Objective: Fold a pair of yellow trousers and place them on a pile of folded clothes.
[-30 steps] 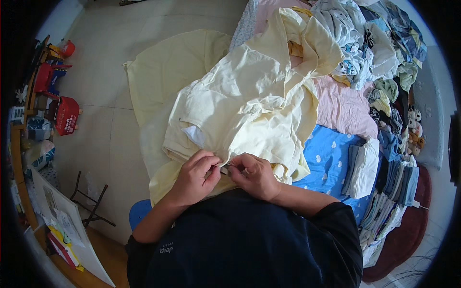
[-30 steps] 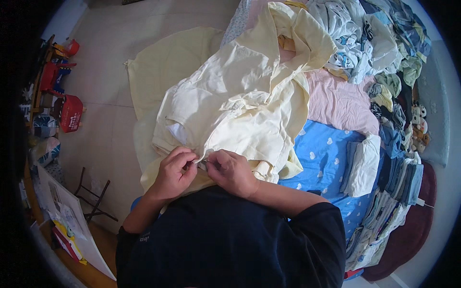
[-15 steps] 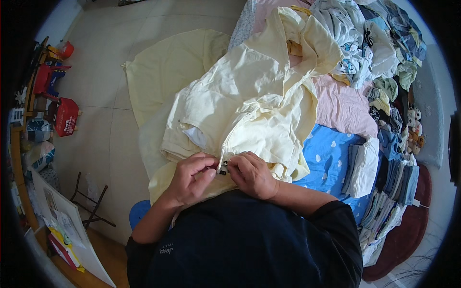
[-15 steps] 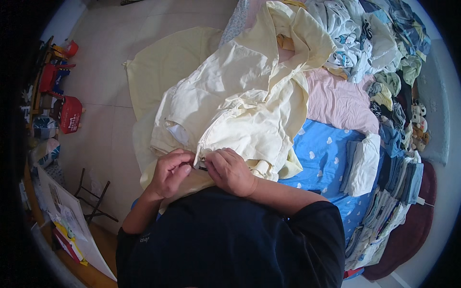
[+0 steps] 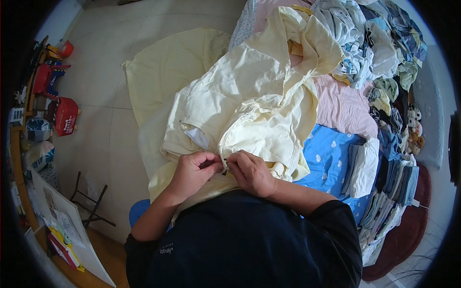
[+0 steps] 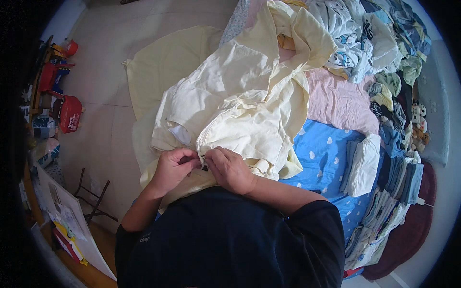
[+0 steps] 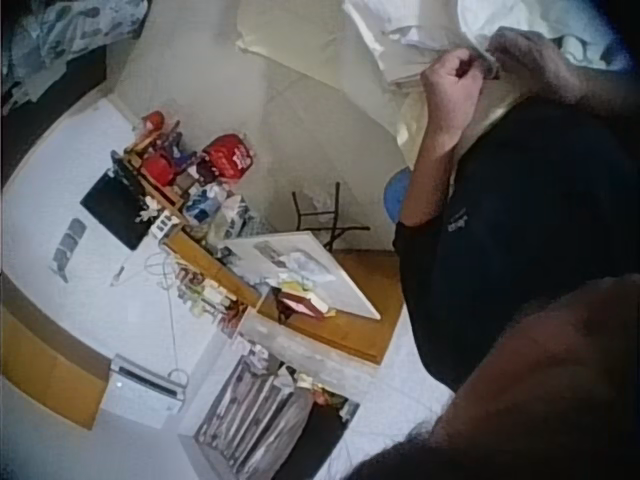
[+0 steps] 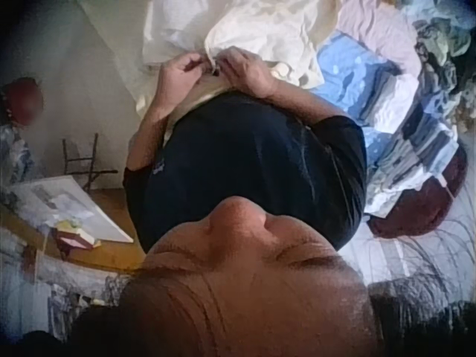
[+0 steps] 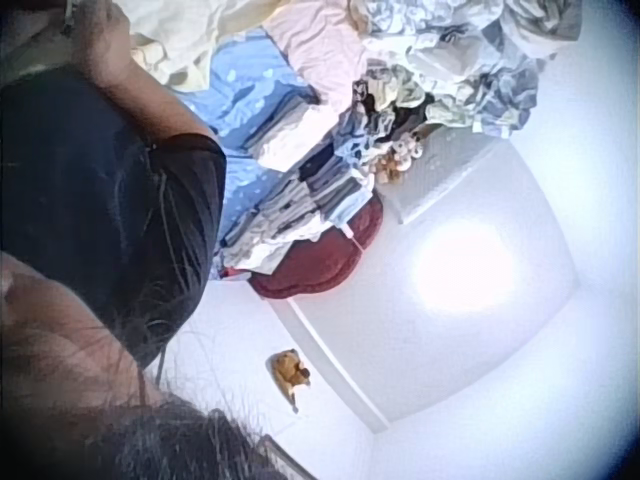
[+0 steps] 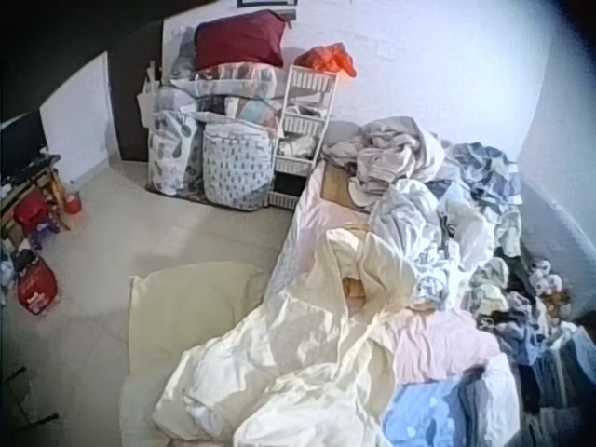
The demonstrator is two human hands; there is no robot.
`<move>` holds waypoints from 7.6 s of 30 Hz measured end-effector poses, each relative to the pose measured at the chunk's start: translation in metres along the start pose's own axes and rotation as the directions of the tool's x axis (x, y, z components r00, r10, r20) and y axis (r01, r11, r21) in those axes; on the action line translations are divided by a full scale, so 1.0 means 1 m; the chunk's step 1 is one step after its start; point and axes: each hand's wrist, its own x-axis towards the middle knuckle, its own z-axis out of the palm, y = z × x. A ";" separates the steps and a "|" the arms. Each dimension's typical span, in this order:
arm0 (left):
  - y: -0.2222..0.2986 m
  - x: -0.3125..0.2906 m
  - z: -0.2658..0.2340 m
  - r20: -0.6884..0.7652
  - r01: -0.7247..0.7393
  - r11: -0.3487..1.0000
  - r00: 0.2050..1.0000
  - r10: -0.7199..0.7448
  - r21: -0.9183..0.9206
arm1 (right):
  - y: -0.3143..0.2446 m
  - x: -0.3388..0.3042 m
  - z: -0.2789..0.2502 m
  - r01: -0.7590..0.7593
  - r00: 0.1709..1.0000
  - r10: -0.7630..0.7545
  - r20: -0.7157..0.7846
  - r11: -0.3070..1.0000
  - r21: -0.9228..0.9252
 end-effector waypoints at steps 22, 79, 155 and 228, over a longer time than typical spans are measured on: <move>-0.011 0.000 0.019 0.028 -0.501 0.639 0.799 0.601 0.583 | 0.020 0.002 0.001 -0.682 0.699 0.645 0.310 0.469 0.561; 0.002 0.006 -0.019 0.199 -0.634 0.469 0.700 0.685 0.615 | 0.001 0.017 0.003 -0.608 0.660 0.638 0.397 0.142 0.781; -0.051 -0.017 -0.081 -0.018 -0.131 0.118 0.592 0.806 0.984 | -0.025 -0.074 -0.115 -0.331 0.877 0.472 0.095 0.734 -0.593; 0.024 0.003 0.098 0.590 -0.570 0.816 0.691 0.418 0.090 | -0.043 -0.025 -0.148 -0.633 0.589 0.690 0.421 0.717 -0.291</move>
